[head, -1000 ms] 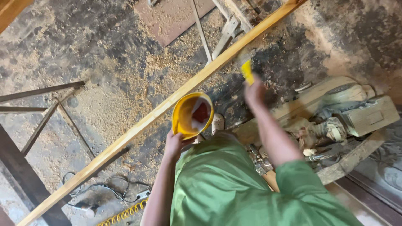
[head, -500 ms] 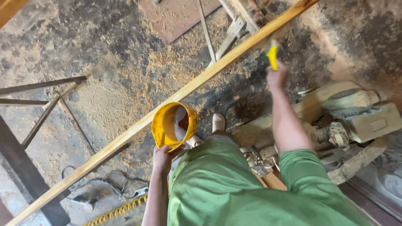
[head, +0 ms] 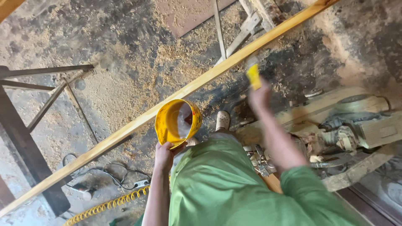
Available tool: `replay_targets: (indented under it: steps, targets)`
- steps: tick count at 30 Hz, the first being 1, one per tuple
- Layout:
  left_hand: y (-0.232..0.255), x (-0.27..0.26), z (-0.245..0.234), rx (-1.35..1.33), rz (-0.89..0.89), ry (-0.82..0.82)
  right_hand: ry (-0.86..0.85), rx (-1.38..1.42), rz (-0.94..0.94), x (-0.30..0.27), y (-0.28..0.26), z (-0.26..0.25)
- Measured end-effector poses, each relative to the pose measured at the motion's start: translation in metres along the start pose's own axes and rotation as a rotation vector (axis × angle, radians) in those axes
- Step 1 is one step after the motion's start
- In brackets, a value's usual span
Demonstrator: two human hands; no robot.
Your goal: The person applies a clear liquid finish to a long wooden plank using a paintbrush. They repeatedly dip the brush into a yellow container and stroke the liquid along the length of the plank.
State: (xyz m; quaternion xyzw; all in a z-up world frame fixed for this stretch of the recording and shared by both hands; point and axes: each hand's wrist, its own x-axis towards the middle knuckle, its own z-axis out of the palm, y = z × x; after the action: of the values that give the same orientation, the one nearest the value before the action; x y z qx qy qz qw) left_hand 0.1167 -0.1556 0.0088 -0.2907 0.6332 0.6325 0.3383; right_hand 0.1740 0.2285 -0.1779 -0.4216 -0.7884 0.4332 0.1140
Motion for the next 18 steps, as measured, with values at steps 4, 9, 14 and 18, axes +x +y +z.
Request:
replay_targets:
  steps: [4, 9, 14, 18]
  targets:
    - [-0.007, -0.003, -0.019, -0.008, -0.006, -0.023, -0.284, 0.137, 0.008, -0.123, -0.033, 0.071]
    - [-0.013, -0.003, -0.055, 0.003, -0.029, -0.027, -0.478, -0.025, 0.012, -0.118, -0.041, 0.069]
    - [-0.031, -0.009, -0.100, -0.028, -0.023, 0.008, 0.021, -0.038, -0.134, -0.048, -0.029, -0.002]
    - [-0.047, -0.012, -0.134, -0.085, -0.047, 0.023, 0.175, -0.125, -0.047, -0.072, -0.054, 0.015]
